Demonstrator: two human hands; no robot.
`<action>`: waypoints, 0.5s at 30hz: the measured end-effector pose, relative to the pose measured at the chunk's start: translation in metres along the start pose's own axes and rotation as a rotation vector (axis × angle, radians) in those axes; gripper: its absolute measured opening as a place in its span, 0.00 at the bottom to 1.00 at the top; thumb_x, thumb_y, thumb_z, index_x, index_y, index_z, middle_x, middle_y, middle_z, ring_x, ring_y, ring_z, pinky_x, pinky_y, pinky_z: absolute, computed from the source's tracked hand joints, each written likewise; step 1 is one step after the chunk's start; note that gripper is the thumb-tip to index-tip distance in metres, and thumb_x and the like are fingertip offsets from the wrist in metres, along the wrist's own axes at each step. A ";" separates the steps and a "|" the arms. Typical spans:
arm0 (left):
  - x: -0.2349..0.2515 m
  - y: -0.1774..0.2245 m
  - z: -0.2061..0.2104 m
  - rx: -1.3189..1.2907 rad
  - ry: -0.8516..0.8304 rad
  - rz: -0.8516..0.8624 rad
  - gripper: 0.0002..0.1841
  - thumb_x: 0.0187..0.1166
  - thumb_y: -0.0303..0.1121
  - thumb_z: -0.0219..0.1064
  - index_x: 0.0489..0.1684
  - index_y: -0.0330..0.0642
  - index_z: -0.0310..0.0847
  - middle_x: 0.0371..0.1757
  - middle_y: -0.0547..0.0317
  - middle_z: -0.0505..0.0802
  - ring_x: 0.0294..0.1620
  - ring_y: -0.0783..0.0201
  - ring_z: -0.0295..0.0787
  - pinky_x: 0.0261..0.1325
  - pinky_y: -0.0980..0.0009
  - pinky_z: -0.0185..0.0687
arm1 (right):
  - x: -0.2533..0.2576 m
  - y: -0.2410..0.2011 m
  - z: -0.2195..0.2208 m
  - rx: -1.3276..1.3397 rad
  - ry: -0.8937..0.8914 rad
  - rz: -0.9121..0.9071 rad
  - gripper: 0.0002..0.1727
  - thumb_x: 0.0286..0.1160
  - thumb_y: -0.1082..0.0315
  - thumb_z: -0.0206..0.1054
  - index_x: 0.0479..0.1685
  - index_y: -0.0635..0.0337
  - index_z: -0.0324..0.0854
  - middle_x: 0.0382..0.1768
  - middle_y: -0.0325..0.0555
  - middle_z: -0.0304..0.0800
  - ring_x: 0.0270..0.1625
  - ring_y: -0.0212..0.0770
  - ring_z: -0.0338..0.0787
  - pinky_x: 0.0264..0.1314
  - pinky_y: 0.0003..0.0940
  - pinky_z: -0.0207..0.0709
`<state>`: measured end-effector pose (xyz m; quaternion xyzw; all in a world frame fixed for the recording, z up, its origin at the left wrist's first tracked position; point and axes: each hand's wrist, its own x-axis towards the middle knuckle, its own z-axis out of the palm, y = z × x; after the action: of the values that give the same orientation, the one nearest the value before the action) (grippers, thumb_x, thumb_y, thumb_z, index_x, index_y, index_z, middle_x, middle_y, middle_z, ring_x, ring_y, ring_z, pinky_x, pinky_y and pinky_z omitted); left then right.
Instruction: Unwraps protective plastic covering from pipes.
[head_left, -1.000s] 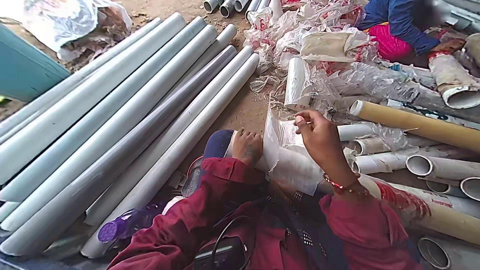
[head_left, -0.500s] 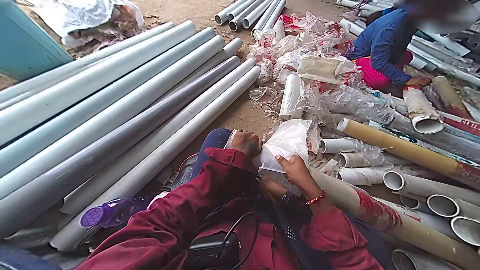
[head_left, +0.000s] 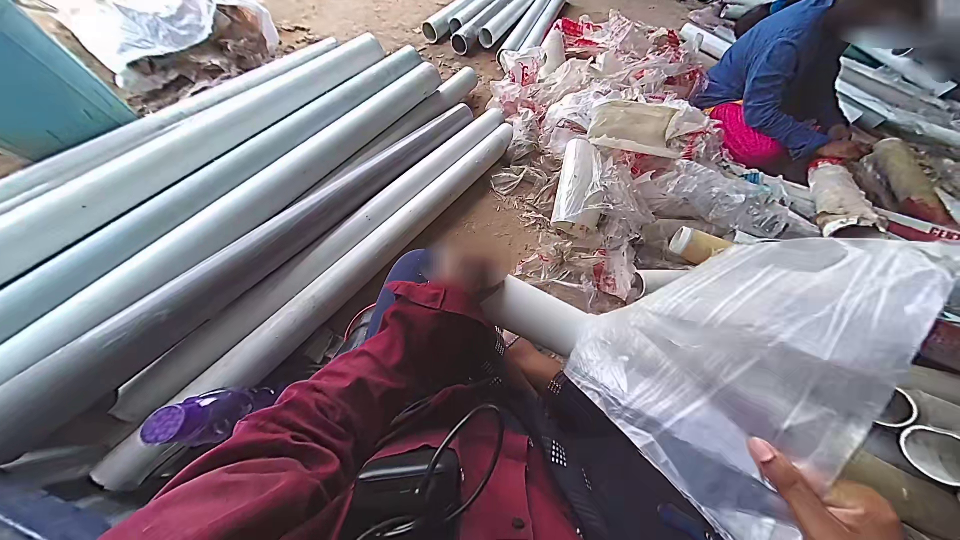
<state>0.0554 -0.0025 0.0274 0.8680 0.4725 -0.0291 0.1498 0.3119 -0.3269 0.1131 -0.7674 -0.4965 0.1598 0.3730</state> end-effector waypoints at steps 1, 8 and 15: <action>-0.001 -0.001 0.003 0.029 -0.008 -0.009 0.24 0.91 0.41 0.50 0.38 0.33 0.89 0.44 0.41 0.96 0.56 0.44 0.92 0.69 0.45 0.73 | -0.019 0.015 -0.038 -0.096 -0.087 0.063 0.17 0.81 0.67 0.65 0.21 0.63 0.83 0.19 0.26 0.87 0.27 0.15 0.85 0.38 0.20 0.83; 0.002 0.007 0.014 0.124 -0.021 0.018 0.26 0.94 0.44 0.47 0.47 0.34 0.90 0.53 0.40 0.95 0.64 0.43 0.90 0.72 0.46 0.73 | -0.068 0.023 -0.057 -0.107 -0.048 0.142 0.24 0.82 0.64 0.65 0.16 0.70 0.81 0.12 0.35 0.82 0.18 0.17 0.80 0.27 0.18 0.75; -0.038 0.088 0.054 -0.518 -0.074 0.898 0.54 0.60 0.46 0.85 0.89 0.31 0.60 0.87 0.33 0.70 0.91 0.38 0.62 0.92 0.44 0.51 | -0.042 0.017 -0.026 0.269 0.150 -0.189 0.13 0.90 0.48 0.57 0.58 0.20 0.88 0.57 -0.05 0.88 0.62 0.03 0.82 0.70 0.10 0.75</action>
<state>0.1123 -0.0936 0.0032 0.9181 0.0397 0.1252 0.3740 0.3195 -0.3788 0.1127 -0.6701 -0.5114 0.1315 0.5216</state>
